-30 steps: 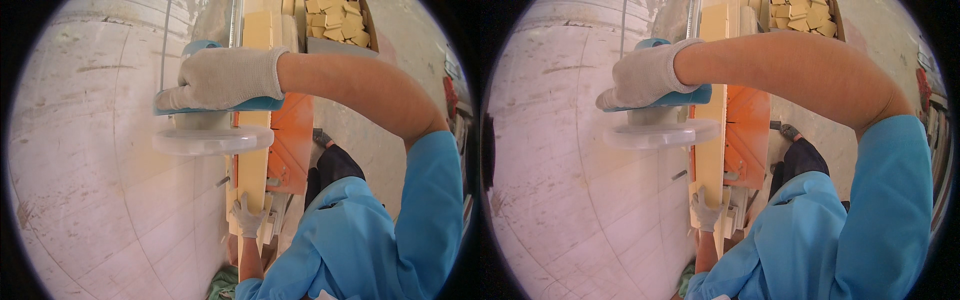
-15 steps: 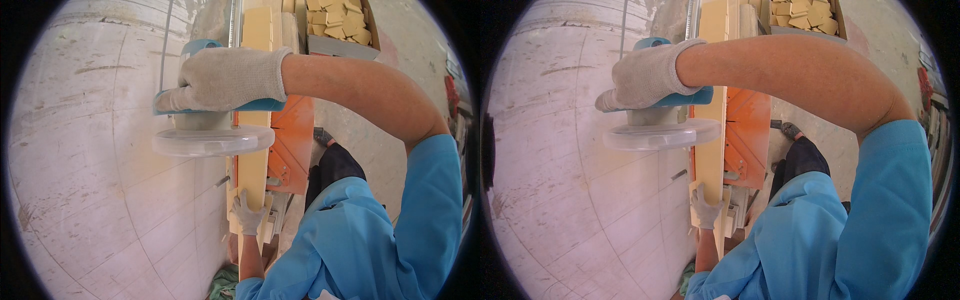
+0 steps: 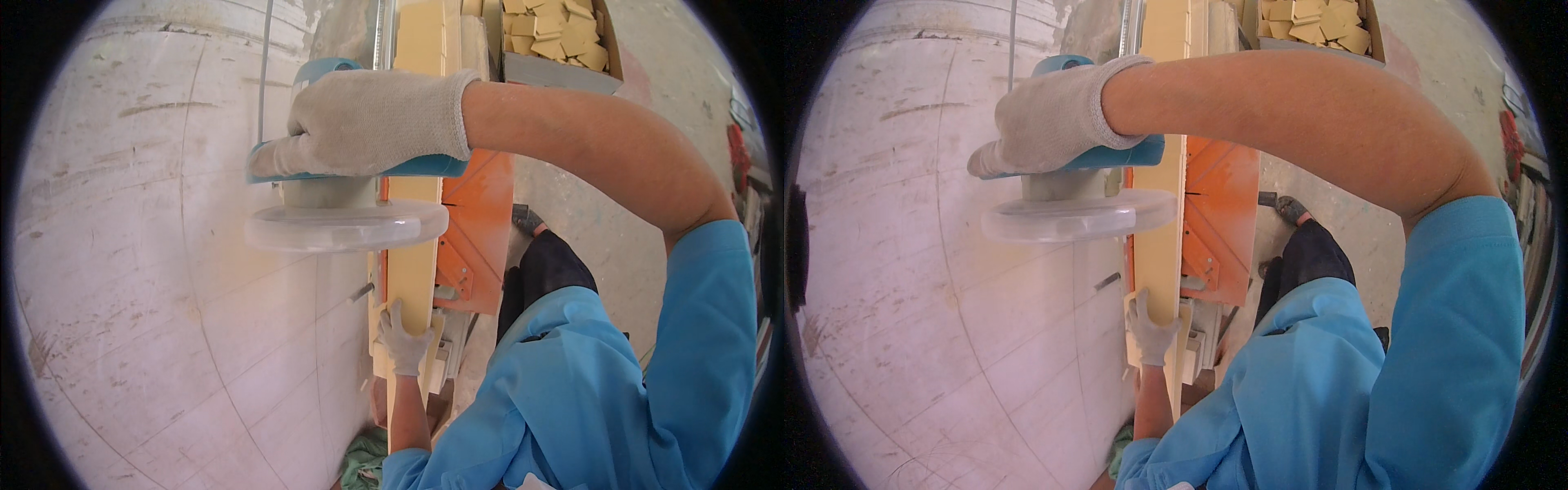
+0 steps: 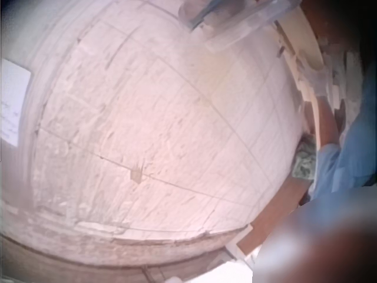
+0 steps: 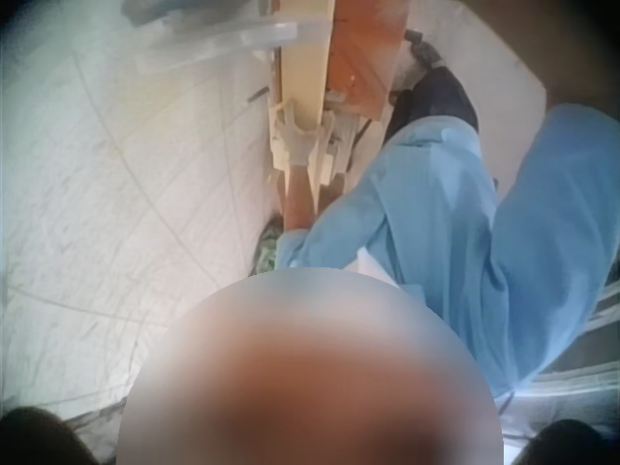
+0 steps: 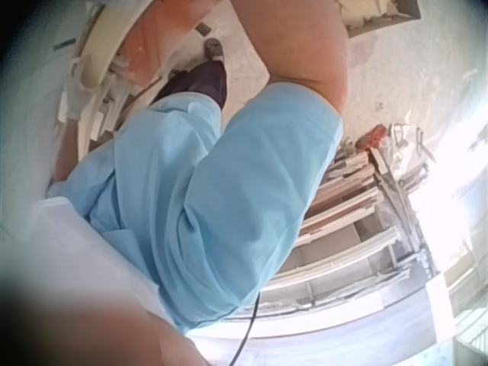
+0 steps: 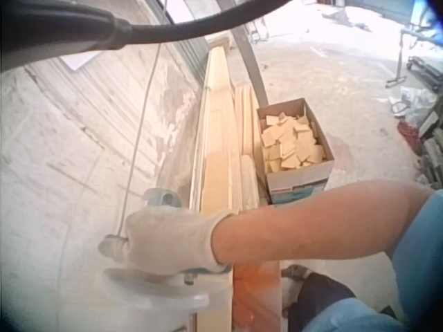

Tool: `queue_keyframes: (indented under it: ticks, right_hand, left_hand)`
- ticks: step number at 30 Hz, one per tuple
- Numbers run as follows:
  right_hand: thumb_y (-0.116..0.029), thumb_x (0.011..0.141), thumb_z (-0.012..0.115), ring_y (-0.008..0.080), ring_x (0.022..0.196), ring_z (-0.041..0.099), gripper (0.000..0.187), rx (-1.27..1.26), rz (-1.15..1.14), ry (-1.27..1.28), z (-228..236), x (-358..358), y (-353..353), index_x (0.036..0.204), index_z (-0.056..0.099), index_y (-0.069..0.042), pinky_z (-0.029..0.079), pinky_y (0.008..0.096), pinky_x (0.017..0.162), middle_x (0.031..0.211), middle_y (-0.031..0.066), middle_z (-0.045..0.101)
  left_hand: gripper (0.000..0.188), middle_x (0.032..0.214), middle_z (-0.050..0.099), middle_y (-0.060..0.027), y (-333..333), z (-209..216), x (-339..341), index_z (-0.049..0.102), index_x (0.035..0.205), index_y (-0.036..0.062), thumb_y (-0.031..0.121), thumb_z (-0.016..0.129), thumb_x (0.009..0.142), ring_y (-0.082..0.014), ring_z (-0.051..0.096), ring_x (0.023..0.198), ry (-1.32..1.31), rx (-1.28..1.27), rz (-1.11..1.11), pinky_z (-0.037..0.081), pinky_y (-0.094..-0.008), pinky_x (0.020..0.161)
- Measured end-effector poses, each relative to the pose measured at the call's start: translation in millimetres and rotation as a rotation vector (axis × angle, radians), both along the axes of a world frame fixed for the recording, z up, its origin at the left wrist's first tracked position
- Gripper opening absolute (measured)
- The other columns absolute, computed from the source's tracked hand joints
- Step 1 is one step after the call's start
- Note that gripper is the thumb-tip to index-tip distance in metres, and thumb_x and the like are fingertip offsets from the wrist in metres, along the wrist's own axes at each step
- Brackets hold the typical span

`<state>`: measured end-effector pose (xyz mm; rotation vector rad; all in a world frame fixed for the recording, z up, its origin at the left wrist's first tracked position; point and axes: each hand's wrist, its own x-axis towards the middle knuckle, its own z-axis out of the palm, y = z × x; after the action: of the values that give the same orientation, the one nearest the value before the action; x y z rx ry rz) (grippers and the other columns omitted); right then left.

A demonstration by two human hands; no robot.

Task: The person uses a miter saw to cut small rectangular pieces from a long wooden plank. They position the plank, lower the saw to make cuts, and place the cut pieces into a cardboard box. The process is repeated multiple times.

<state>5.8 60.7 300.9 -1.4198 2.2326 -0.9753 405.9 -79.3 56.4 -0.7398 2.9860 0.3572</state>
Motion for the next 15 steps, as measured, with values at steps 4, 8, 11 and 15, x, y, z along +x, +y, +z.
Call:
queue_keyframes:
  ticks: [4, 8, 11, 15]
  right_hand:
    - [-0.05, 0.106, 0.046, 0.0289, 0.068, 0.069, 0.053, -0.206, 0.093, 0.301, -29, -3, 3, 0.118, 0.074, -0.007, 0.059, 0.0425, 0.067, 0.074, 0.016, 0.068]
    - [-0.05, 0.106, 0.046, 0.0316, 0.074, 0.069, 0.051, -0.319, 0.016, -0.119, -90, 5, 49, 0.118, 0.074, -0.009, 0.056, 0.0407, 0.072, 0.083, 0.0184, 0.07]
    - [-0.058, 0.105, 0.046, 0.0326, 0.08, 0.069, 0.058, -0.161, -0.105, -0.328, -131, 13, 73, 0.115, 0.074, -0.008, 0.055, 0.0408, 0.078, 0.087, 0.0202, 0.072]
    - [-0.061, 0.105, 0.042, 0.035, 0.088, 0.07, 0.065, -0.204, -0.052, -0.294, -137, 12, 76, 0.116, 0.074, -0.005, 0.054, 0.0432, 0.084, 0.094, 0.0205, 0.072]
  left_hand:
    - [0.088, 0.116, 0.057, -0.0158, -2, -8, 4, 0.052, 0.138, 0.0118, 0.021, 0.088, 0.057, -0.0414, 0.056, 0.107, 0.03, -0.023, -0.024, 0.046, -0.0547, 0.093]
    - [0.095, 0.122, 0.052, -0.0162, -6, -13, 9, 0.05, 0.143, 0.017, 0.026, 0.088, 0.056, -0.0438, 0.052, 0.114, 0.017, 0.011, -0.015, 0.045, -0.059, 0.093]
    - [0.093, 0.122, 0.053, -0.016, -6, -13, 9, 0.051, 0.143, 0.017, 0.025, 0.088, 0.057, -0.0439, 0.053, 0.114, 0.006, 0.018, 0.011, 0.046, -0.0591, 0.092]
    - [0.09, 0.12, 0.054, -0.0168, -4, -9, 7, 0.051, 0.142, 0.0174, 0.025, 0.087, 0.059, -0.0442, 0.054, 0.112, 0.009, 0.02, 0.011, 0.047, -0.0591, 0.09]
